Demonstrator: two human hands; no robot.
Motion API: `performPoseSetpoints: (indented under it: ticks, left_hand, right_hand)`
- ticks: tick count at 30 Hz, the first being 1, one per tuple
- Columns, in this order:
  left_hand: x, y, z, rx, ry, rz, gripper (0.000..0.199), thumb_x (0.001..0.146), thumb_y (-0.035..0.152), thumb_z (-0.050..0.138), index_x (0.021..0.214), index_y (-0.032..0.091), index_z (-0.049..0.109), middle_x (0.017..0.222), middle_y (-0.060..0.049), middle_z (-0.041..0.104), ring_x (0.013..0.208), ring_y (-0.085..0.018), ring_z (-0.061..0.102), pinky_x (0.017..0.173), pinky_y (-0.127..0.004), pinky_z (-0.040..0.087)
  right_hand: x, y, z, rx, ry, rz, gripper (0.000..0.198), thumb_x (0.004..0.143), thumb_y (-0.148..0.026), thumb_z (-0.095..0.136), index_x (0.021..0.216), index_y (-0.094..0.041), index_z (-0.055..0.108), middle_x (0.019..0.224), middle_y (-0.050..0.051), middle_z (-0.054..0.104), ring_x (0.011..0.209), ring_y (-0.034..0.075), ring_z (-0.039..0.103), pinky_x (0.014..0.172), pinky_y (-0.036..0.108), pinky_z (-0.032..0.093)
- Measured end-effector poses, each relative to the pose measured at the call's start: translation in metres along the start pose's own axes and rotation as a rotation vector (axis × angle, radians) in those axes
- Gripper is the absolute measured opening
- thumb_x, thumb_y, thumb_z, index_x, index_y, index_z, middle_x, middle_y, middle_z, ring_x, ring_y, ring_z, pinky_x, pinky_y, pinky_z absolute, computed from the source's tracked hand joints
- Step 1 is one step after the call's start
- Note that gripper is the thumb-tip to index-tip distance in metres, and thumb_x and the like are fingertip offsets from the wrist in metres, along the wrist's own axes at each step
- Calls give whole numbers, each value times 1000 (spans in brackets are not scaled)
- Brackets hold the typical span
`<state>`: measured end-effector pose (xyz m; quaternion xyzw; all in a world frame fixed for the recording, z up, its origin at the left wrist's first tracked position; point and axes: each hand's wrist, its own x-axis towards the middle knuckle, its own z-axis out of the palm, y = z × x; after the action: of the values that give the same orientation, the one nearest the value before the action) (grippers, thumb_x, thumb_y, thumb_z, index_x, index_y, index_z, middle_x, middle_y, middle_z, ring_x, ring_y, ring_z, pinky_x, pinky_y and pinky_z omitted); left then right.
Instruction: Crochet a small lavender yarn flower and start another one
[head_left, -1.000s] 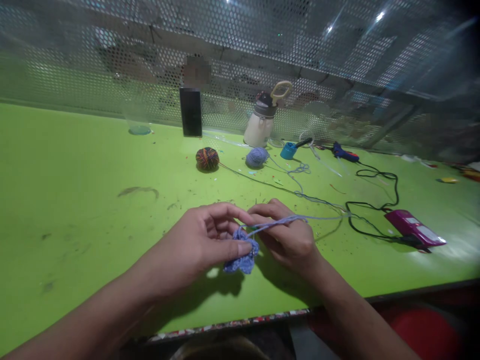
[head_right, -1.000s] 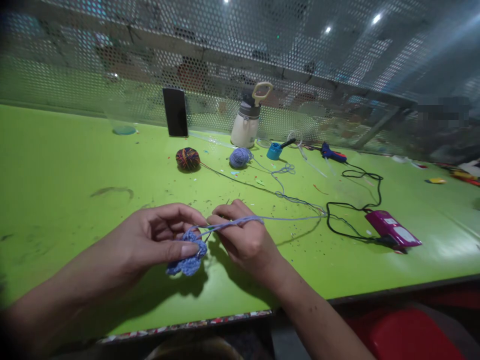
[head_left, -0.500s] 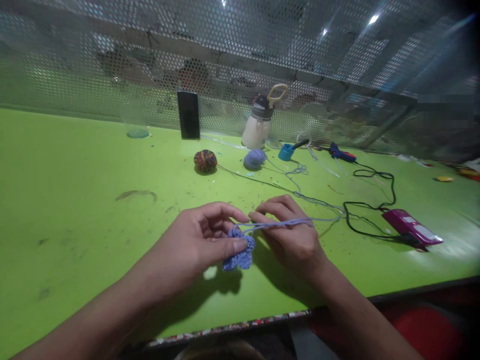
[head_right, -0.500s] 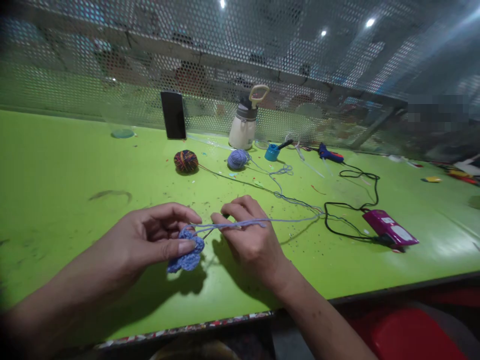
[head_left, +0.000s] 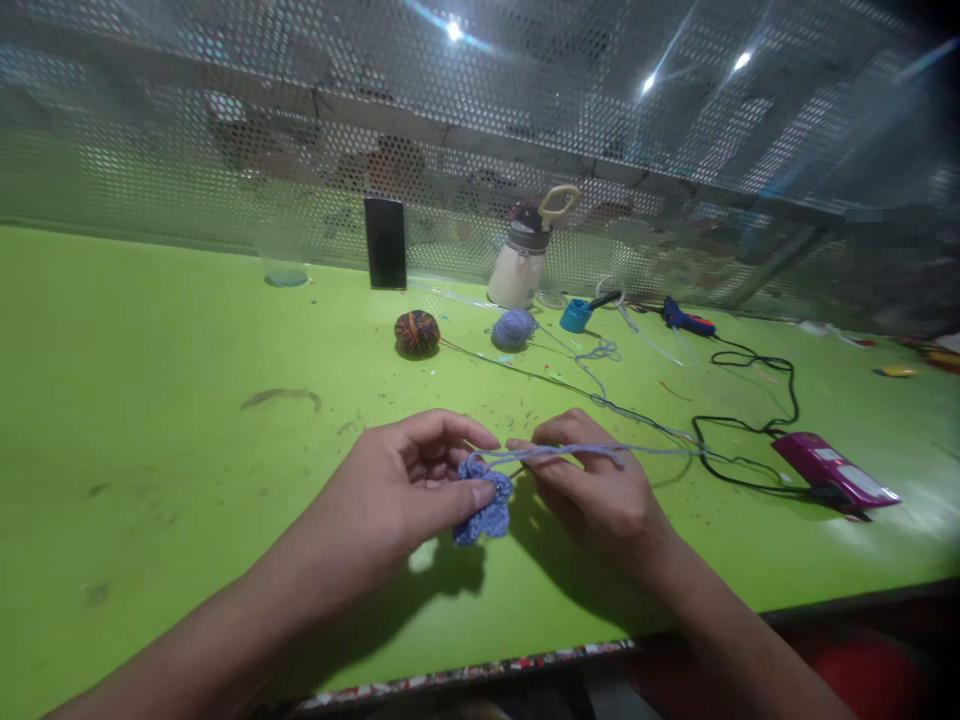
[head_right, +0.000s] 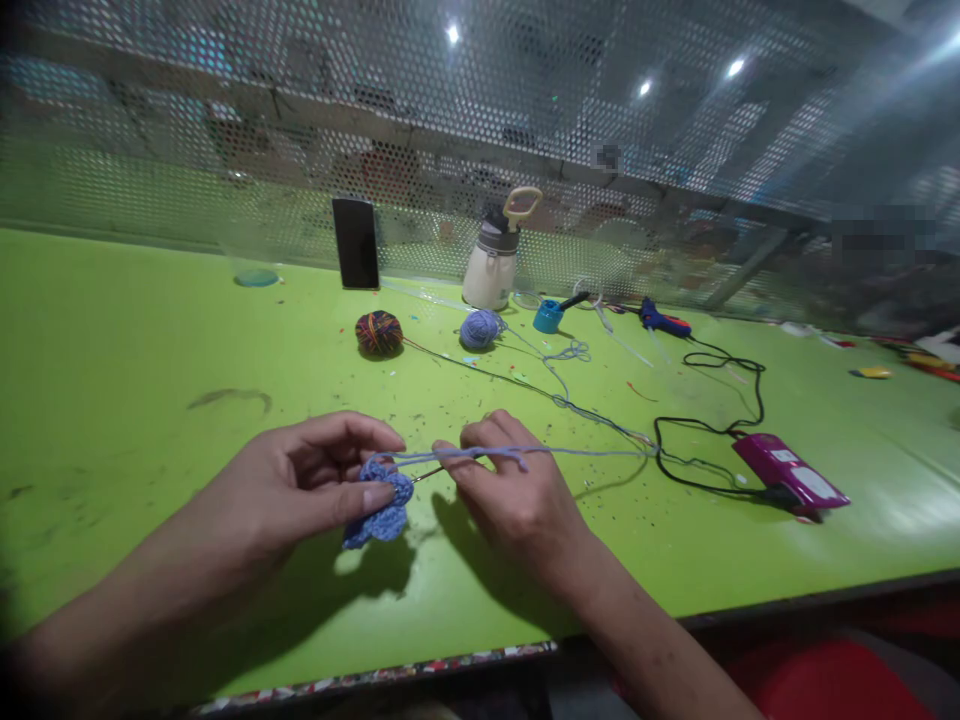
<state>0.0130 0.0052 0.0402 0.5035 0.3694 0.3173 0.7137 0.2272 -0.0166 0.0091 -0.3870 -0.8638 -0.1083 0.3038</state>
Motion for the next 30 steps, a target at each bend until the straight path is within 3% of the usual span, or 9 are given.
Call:
performPoseSetpoints:
  ticks: [5,9,13,19,22,25,30]
  left_hand:
    - [0,1,2,19,22,2,23,71,18,77,91,16,66,74,1,62,66,-10,57,60,-21,46]
    - [1,1,1,13,28,-3,26,69,19,78,92,16,66,74,1,63,65,-11,58,61,-22,47]
    - [2,-1,-1,7,31,1,29,68,21,80,93,16,65,77,1,63,68,-10,58,63,-22,47]
    - [4,-6,-3,-5,36,37,29,74,23,76,100,19,64,71,4,60,64,-9,56,59,-21,44]
    - [7,-7,0,12,83,48,24,75,23,75,97,18,66,75,2,63,66,-11,57,62,-24,45]
    - [8,-7,3,20,136,56,22,73,23,76,91,16,67,76,0,65,69,-13,58,65,-26,46]
    - [7,-10,5,9,122,52,21,72,24,78,90,16,69,79,-1,69,73,-13,59,71,-26,46]
  right_hand:
    - [0,7,-6,-42,-4,-21,20,89,-9,52,93,-16,71,78,9,61,71,20,54,59,33,45]
    - [-1,11,-9,-65,6,-95,24,88,-7,51,102,-14,69,86,14,66,76,23,58,64,37,49]
    - [-7,13,-11,-16,-16,-65,24,87,-3,48,100,-11,67,84,15,69,75,23,61,63,37,51]
    - [-23,8,-37,145,-307,211,25,89,-9,48,105,-17,66,85,10,70,71,20,66,59,31,54]
    - [-19,-4,-50,292,-214,351,20,89,-16,54,100,-25,68,87,4,72,76,18,67,61,25,53]
    - [-5,-21,-44,437,-26,502,13,88,-22,59,95,-26,69,83,2,71,73,16,66,59,22,51]
    - [20,-38,-12,663,-66,760,10,81,-27,62,79,-17,65,60,-1,53,52,12,46,45,23,37]
